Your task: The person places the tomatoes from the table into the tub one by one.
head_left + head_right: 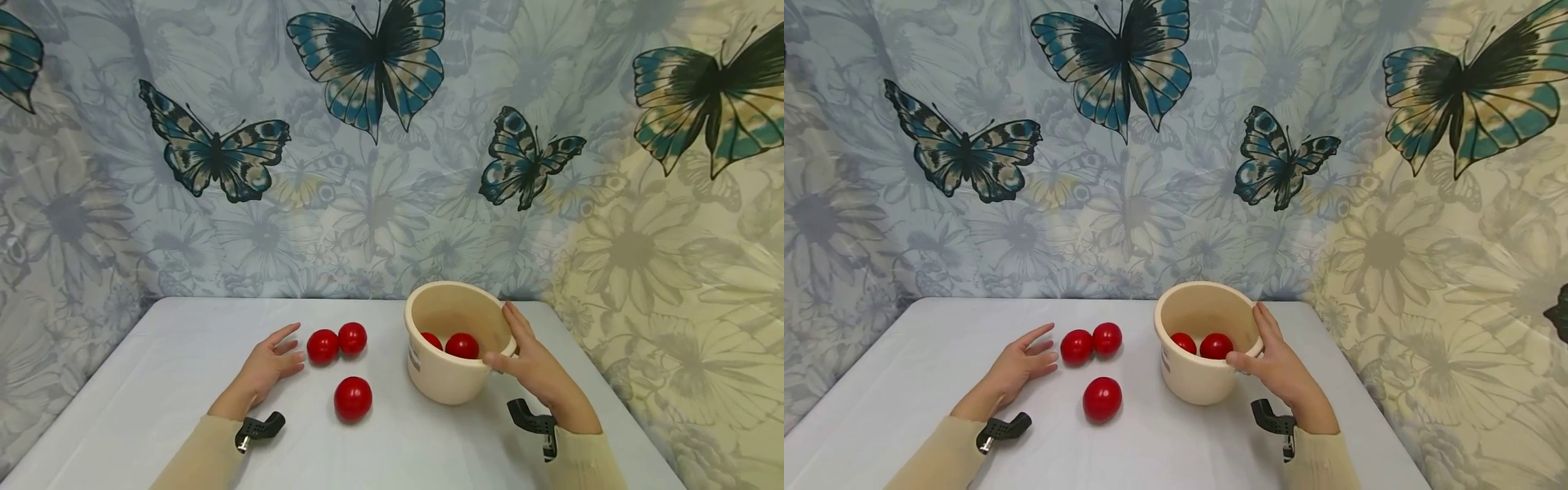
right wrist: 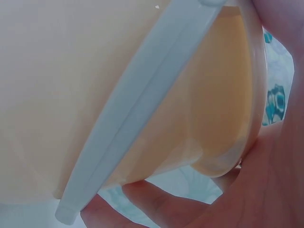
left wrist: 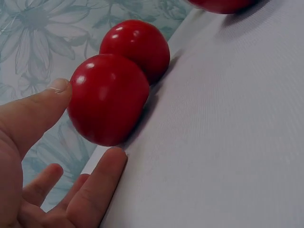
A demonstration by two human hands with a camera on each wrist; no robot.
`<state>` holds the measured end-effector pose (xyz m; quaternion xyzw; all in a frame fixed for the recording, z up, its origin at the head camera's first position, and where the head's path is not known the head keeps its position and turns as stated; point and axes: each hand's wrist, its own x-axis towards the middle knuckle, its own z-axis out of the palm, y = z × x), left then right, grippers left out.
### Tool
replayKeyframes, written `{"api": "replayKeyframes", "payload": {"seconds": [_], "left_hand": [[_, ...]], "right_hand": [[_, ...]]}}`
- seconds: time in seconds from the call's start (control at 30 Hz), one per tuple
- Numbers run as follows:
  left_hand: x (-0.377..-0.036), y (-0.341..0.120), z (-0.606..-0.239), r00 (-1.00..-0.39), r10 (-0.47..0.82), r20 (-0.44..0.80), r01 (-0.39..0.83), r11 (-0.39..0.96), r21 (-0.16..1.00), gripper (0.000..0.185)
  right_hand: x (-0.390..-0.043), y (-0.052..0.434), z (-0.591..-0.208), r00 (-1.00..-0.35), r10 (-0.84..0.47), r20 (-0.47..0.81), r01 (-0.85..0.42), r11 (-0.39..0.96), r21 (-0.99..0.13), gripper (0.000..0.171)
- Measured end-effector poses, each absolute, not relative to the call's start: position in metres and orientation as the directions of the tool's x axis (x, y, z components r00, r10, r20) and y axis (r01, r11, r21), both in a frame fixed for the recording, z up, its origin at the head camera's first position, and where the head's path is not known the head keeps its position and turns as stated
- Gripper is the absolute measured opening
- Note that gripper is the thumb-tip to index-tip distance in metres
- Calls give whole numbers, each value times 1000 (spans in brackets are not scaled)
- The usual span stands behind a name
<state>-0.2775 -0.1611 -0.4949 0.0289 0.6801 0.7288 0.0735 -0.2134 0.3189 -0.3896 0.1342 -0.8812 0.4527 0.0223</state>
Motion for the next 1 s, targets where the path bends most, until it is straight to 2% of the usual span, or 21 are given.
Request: {"api": "replayKeyframes", "payload": {"seconds": [0.2, 0.5, 0.8, 1.0], "left_hand": [[-284, -146, -495, -980, 193, -53, -69, -77, 995, 78], [-288, -135, -493, -981, 185, -59, -66, -29, 997, 75], [-280, -131, -499, -990, 141, 10, 25, 101, 995, 56], [-283, -134, -500, -987, 159, 14, 15, 0, 1000, 58]], "right_hand": [[-214, 320, -390, -963, -213, 165, -257, 548, -796, 105], [-212, 317, -387, -961, -216, 173, -265, 542, -797, 105], [-213, 316, -388, -965, -207, 163, -252, 552, -795, 106], [-212, 317, -387, -965, -203, 166, -253, 560, -789, 106]]}}
